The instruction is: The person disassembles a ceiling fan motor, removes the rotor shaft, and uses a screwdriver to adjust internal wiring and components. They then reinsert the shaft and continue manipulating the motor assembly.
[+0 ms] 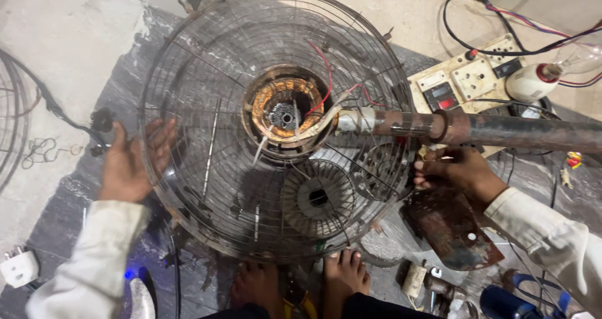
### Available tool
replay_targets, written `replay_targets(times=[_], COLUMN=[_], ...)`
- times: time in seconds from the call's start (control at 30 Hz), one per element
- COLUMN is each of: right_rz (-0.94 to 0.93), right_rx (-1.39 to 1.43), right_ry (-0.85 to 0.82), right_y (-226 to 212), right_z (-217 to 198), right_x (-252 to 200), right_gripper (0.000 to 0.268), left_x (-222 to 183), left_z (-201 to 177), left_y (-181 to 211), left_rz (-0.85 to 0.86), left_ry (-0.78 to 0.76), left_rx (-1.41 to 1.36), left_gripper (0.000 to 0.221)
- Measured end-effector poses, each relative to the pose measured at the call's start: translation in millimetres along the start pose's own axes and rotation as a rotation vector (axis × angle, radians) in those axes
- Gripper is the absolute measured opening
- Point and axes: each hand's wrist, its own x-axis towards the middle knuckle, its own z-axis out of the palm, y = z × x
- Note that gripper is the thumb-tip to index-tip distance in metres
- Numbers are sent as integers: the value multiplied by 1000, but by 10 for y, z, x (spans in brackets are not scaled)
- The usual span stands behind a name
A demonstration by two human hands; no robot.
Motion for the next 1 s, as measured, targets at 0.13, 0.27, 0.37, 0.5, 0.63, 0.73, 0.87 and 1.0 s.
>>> replay_targets(times=[0.13, 0.27, 0.37, 0.5, 0.63, 0.73, 0.87, 1.0], right_rz=[-27, -333, -427, -601, -884, -1138, -1161, -844], right_rx=[-398, -688, -622, -688, -1003, -1022, -1115, -1354], right_ry=[-389, -1096, -473, 13, -276, -396, -670, -568], right_y=[-151, -866, -1458, -1701, -1416, -1153, -1071, -1158], right_z=[-78, -668, -1082, -1042, -527, -72, 243, 373], right_x=[-234, -362, 3, 1027, 1927, 2210, 2259, 2275], right_gripper=[31, 35, 35, 40, 58, 61, 50, 35], left_x=[-180, -131, -114, -116, -201, -270, -269, -334], left_z=[96, 191, 225, 230, 123, -89, -237, -243], left_y=[100, 45, -21, -14, 41, 131, 212, 252], left_rz=[28, 185, 187, 179, 271, 226, 212, 156], left_ry=[17, 84, 329, 399, 377, 469, 555, 626], left_rx=[269, 319, 420, 404, 392, 396, 506, 518], left_gripper=[41, 30, 31, 31, 31, 30, 35, 34])
